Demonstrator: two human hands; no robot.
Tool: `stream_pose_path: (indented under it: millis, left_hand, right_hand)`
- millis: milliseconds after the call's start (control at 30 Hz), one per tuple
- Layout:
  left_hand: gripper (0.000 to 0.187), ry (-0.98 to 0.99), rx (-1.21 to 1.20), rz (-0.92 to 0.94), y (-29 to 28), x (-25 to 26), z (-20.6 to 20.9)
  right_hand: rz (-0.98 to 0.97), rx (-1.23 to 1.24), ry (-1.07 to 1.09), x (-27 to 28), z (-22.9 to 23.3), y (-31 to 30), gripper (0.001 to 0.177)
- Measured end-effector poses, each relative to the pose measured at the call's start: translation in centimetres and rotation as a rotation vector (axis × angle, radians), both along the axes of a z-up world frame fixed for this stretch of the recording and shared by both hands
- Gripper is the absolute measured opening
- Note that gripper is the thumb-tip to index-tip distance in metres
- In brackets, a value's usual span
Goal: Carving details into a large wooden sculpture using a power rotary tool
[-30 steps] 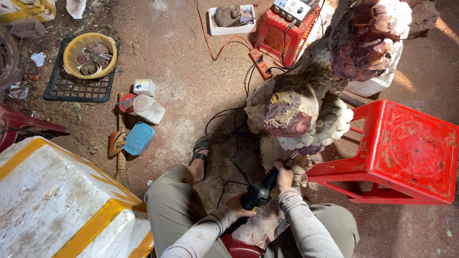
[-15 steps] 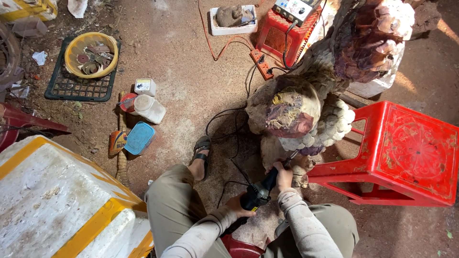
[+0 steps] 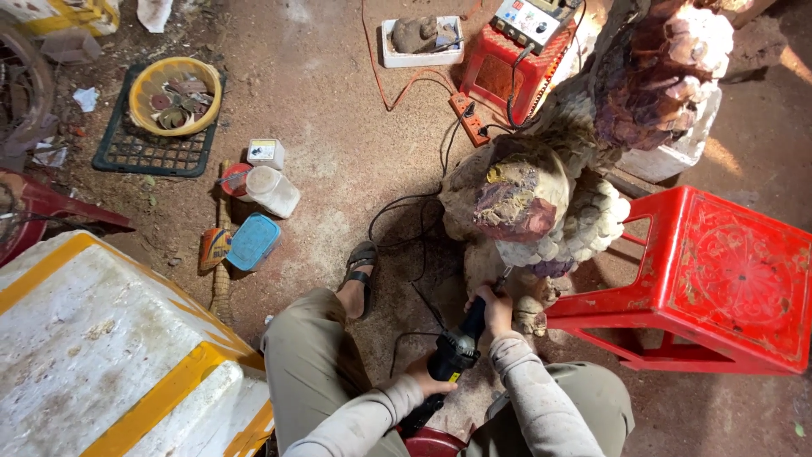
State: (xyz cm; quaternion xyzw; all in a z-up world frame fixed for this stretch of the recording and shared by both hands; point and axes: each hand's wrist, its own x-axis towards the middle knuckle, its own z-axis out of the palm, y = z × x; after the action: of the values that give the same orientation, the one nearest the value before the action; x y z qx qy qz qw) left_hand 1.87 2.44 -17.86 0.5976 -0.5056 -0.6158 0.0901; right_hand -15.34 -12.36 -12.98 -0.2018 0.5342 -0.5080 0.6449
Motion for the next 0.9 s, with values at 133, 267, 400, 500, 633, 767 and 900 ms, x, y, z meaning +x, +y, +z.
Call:
stream_pose_path:
  millis: [133, 267, 400, 500, 633, 767, 900]
  left_hand:
    - [0.074, 0.068, 0.097, 0.094, 1.9, -0.3, 0.6]
    - [0.063, 0.152, 0.013, 0.164, 5.3, -1.1, -0.5]
    - [0.063, 0.2, -0.014, 0.244, 6.7, -1.7, 0.8]
    - [0.069, 0.148, -0.009, 0.222, 5.9, -2.1, 1.2]
    - [0.077, 0.086, -0.005, 0.146, 4.9, -2.3, 1.4]
    - [0.071, 0.078, -0.021, 0.119, 4.1, -2.1, 1.9]
    - [0.073, 0.125, -0.038, 0.118, 3.6, -2.0, 1.8]
  right_hand:
    - [0.06, 0.025, -0.042, 0.4, 1.2, 0.4, 0.01]
    - [0.035, 0.165, 0.035, 1.5, 5.5, 2.4, 0.016]
    - [0.059, 0.25, 0.105, 0.9, 7.4, 3.0, 0.018]
    - [0.032, 0.248, 0.141, 0.1, 7.7, 2.7, 0.019]
    - [-0.015, 0.206, 0.138, -0.9, 6.1, 2.4, 0.019]
    - [-0.019, 0.217, 0.134, -1.4, 5.6, 1.9, 0.021]
    - [-0.027, 0.21, 0.169, -1.9, 4.6, 1.6, 0.023]
